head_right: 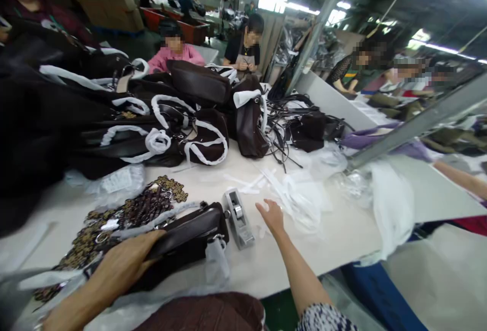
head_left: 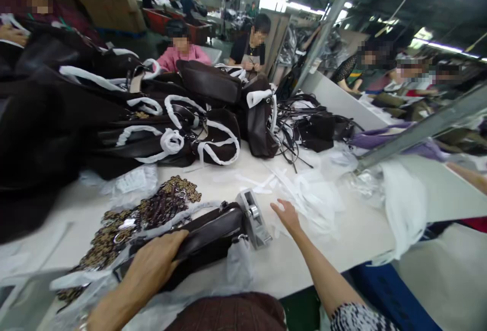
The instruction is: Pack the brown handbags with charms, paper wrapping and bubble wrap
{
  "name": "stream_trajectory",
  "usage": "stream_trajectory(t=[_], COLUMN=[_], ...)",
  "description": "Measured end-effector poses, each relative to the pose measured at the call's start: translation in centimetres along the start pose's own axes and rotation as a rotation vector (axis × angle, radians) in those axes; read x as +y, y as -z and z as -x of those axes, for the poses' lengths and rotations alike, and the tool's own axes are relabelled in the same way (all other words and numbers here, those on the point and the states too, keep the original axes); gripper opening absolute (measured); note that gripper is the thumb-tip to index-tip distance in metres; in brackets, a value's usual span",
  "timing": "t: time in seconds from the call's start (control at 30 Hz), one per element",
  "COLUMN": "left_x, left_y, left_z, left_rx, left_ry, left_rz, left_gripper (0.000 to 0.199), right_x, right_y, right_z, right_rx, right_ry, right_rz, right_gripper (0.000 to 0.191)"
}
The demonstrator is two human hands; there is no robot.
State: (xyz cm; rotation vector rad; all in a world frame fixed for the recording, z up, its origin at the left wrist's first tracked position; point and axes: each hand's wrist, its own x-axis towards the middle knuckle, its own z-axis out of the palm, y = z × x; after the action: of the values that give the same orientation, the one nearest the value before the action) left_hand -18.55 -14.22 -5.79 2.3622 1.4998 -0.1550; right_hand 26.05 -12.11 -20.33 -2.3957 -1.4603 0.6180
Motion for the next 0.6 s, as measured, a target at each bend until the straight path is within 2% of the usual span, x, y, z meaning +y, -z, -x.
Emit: stream_trajectory(t=[0.07, 0.13, 0.2, 0.27, 0.33, 0.4, 0.5, 0.6], left_x=[1.6, 2.9, 4.2, 5.4, 6.0, 5.9, 5.1, 5.1], left_y=[-0.4, -0.2, -0.2, -1.2, -3.5, -6.8, -11.8, -15.1], left_z=[-0.6, 0.0, 1.5, 3.5, 5.1, 6.1, 6.6, 6.3], left_rx=[0.106, 0.271, 0.338, 0.228, 0.057, -0.045, -0.090, -0.153], left_ry=[-0.033, -0.106, -0.249, -0.399, -0.456, -0.379, -0.179, -0.087], left_rz=[-0.062, -0.107, -0.102, -0.076, -0.088, -0.141, -0.203, -0.196], left_gripper=[0.052, 0.060, 0.053, 0.043, 0.040, 0.042, 0.047, 0.044], right_x=[-0.3, -1.2, -2.7, -4.8, -7.1, -9.3, -11.7, -13.0], right_y=[0.8, 1.3, 1.5, 1.3, 0.6, -0.4, -2.3, -4.0], right_z=[-1.0, -2.2, -3.6, -5.5, -7.5, -9.6, -12.0, -13.9], right_rx=[-0.002, -0.010, -0.024, -0.050, -0.091, -0.143, -0.229, -0.289], right_ry=[0.053, 0.104, 0.157, 0.219, 0.280, 0.317, 0.318, 0.293], right_rz=[-0.021, -0.045, -0.064, -0.074, -0.067, -0.033, 0.073, 0.202], right_gripper=[0.044, 0.037, 0.035, 0.035, 0.033, 0.029, 0.027, 0.038])
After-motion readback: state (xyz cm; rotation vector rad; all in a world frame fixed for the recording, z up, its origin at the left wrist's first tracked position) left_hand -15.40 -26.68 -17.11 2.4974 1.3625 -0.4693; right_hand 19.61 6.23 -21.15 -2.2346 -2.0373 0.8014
